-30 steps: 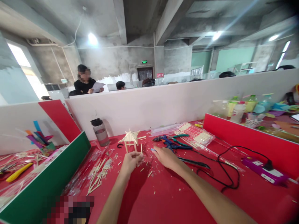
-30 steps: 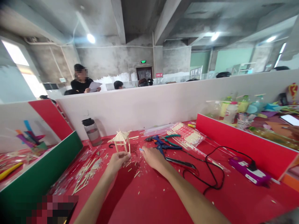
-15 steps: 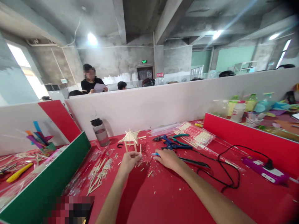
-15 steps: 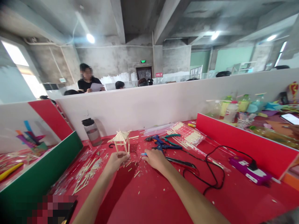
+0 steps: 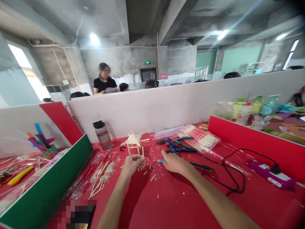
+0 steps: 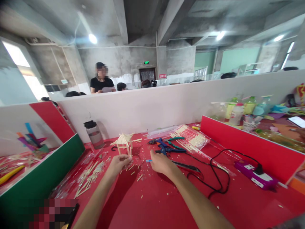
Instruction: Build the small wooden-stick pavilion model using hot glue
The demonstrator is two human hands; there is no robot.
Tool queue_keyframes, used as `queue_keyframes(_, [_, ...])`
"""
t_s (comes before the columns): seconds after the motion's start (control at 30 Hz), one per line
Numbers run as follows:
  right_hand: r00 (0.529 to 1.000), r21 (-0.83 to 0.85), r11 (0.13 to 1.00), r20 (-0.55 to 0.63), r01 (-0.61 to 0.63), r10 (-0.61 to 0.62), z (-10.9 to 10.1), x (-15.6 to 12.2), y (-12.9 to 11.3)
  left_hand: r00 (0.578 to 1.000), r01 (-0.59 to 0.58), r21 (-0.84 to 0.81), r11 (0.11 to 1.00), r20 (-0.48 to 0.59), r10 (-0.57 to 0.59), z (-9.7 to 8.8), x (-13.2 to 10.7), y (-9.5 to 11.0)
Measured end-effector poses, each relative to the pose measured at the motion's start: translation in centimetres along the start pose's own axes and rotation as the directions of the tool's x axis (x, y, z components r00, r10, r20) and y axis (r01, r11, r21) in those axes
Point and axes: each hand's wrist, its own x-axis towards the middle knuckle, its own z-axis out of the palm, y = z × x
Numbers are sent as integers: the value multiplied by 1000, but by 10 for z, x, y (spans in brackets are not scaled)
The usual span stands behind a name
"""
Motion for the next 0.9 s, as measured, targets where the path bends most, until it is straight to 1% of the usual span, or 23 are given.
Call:
queue_keyframes(0.13, [999, 60, 998, 16, 27, -28, -4, 2, 10, 1000, 21, -8, 1000, -14, -21, -2, 4, -2])
queue_keyframes(0.2, [998, 148, 988, 27, 53, -57, -6, 3, 15, 999, 17, -12, 1000, -29, -17, -4, 6, -4])
queue_keyframes(0.23, [996, 216, 975, 51, 59, -71, -6, 3, 17, 999, 14, -13, 1000, -34, -14, -4, 7, -5])
queue_keyframes(0.3, [986, 377, 926, 134, 39, -97, -7, 4, 20, 999, 9, -10, 1000, -38, -9, -5, 7, -5])
queue_keyframes(0.4, [956, 584, 811, 252, -25, -152, -6, 5, 21, 1000, 7, -3, 1000, -30, -7, -4, 7, -5])
queue_keyframes(0.5, [925, 680, 731, 312, -58, -217, -5, 6, 22, 1000, 3, 6, 1000, -20, -3, -3, 7, -5])
queue_keyframes(0.57, [907, 725, 686, 326, -60, -265, -5, 8, 23, 1000, 1, 18, 1000, -19, 0, -2, 7, -6])
queue_keyframes(0.63, [906, 801, 598, 277, -35, -319, -5, 10, 24, 1000, 2, 25, 1000, -11, -2, -2, 6, -6])
queue_keyframes(0.7, [930, 890, 456, 154, 16, -333, -7, 12, 22, 1000, 4, 17, 1000, 9, -4, 0, 6, -6])
queue_keyframes(0.8, [964, 967, 232, -44, 107, -261, -13, 11, 16, 999, 10, -11, 1000, 40, -9, 3, 3, -6])
queue_keyframes(0.83, [966, 976, 174, -89, 134, -241, -14, 10, 13, 999, 16, -19, 1000, 50, -15, 5, 2, -5])
queue_keyframes(0.9, [960, 975, 92, -178, 201, -216, -15, 9, 8, 998, 23, -20, 1000, 60, -22, 9, -1, -4])
